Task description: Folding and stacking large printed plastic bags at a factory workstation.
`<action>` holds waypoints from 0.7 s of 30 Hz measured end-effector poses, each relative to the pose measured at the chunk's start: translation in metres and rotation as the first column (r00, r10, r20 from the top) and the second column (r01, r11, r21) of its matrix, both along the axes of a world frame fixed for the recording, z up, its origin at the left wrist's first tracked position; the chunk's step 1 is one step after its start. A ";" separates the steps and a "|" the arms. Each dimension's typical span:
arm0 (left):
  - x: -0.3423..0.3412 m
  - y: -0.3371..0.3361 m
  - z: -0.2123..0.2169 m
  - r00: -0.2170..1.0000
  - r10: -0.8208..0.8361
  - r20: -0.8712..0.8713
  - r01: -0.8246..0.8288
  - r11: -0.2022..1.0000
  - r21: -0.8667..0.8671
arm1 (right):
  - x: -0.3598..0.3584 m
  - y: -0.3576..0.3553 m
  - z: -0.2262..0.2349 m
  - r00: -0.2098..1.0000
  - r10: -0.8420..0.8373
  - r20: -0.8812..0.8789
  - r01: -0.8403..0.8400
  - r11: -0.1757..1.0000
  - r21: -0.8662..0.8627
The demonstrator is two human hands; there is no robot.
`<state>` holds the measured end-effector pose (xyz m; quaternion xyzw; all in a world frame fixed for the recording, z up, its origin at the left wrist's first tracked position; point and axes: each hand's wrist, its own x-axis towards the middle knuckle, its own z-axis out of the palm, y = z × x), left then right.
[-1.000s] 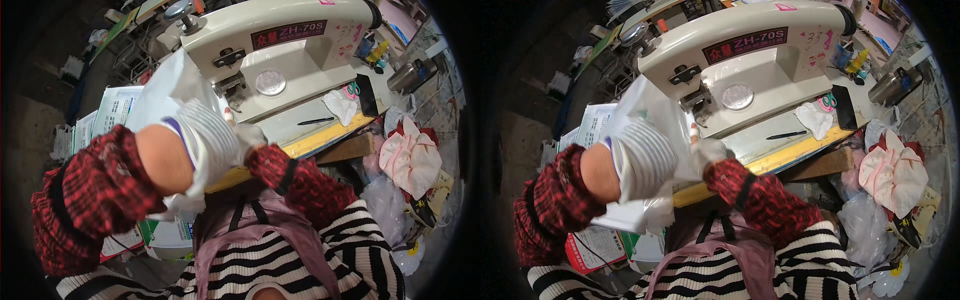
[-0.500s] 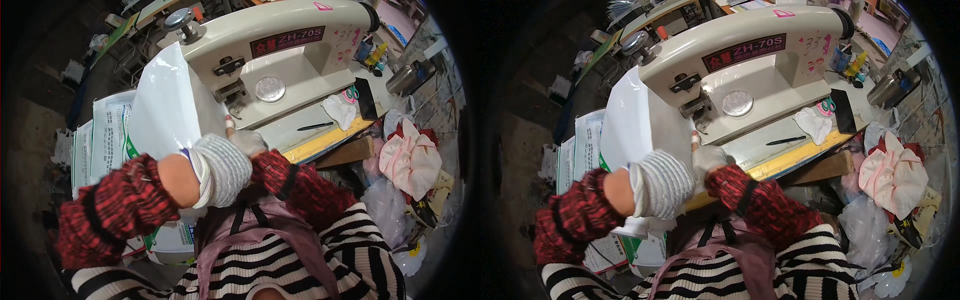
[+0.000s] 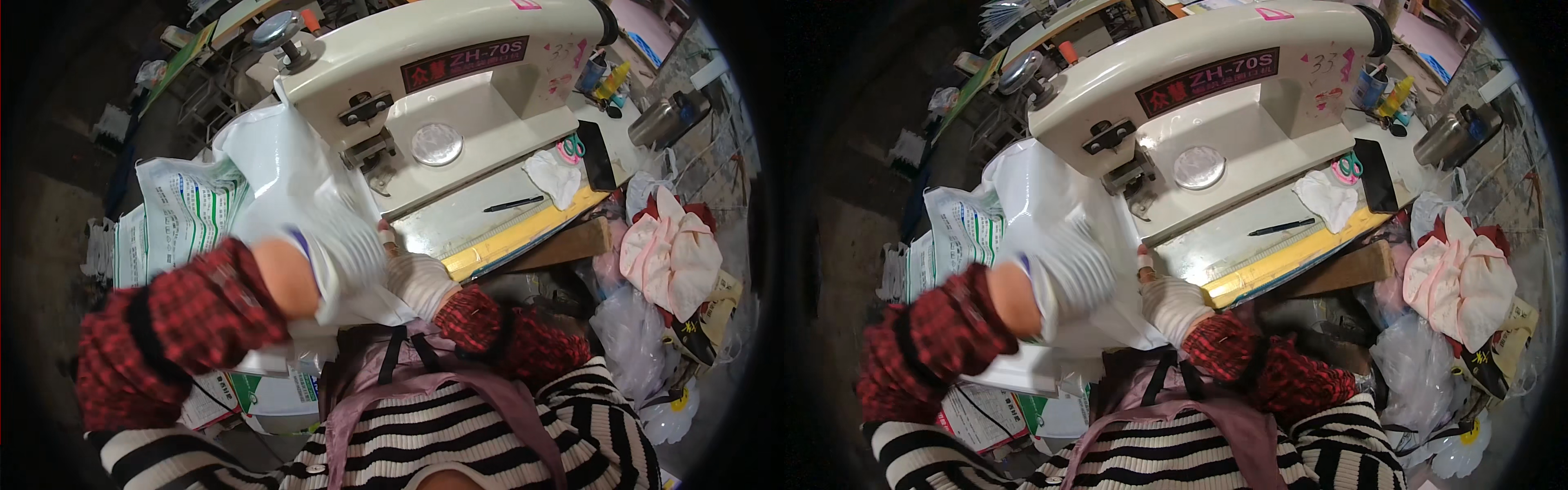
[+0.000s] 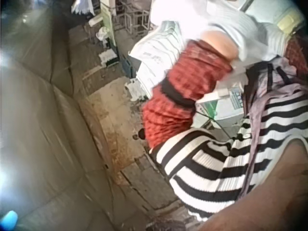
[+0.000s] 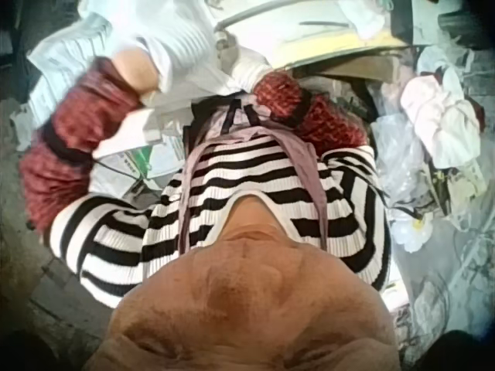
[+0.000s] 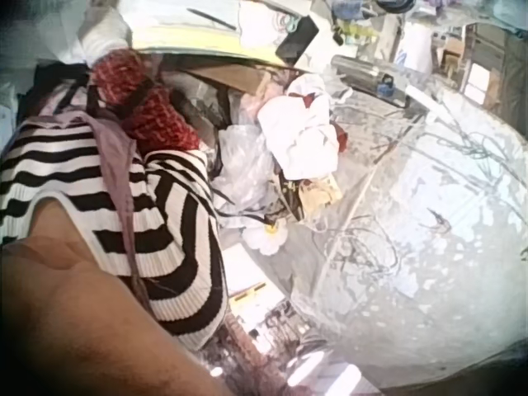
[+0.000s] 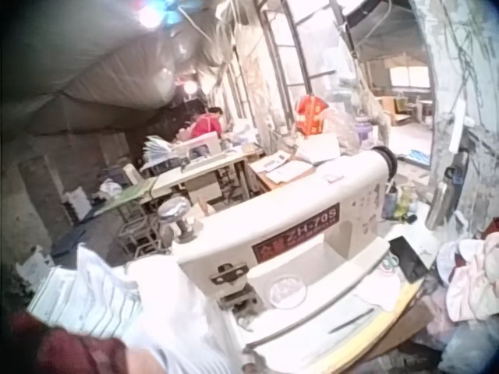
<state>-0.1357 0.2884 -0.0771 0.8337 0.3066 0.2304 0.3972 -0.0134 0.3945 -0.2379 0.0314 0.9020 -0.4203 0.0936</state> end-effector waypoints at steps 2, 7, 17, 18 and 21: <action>0.039 0.048 0.115 0.336 -0.147 -0.930 -0.619 0.710 -0.336 | -0.010 -0.006 0.049 0.983 0.041 0.177 -0.101 0.932 0.347; 0.082 0.015 0.029 0.601 0.182 -0.778 -0.472 0.867 -0.162 | -0.057 0.008 0.051 0.998 -0.056 0.041 0.031 0.891 0.452; 0.025 -0.015 -0.054 -0.352 0.936 0.005 -0.782 -0.291 -0.551 | 0.017 -0.001 0.009 0.930 -0.294 -0.222 0.226 0.931 -0.286; 0.021 -0.008 -0.053 -0.352 0.936 -0.001 -0.780 -0.294 -0.552 | 0.028 -0.002 -0.004 0.931 -0.295 -0.217 0.227 0.930 -0.290; 0.003 -0.021 -0.061 -0.101 0.992 -0.070 -0.995 -0.099 0.027 | 0.044 -0.012 0.020 0.971 0.004 0.241 0.231 0.267 -0.936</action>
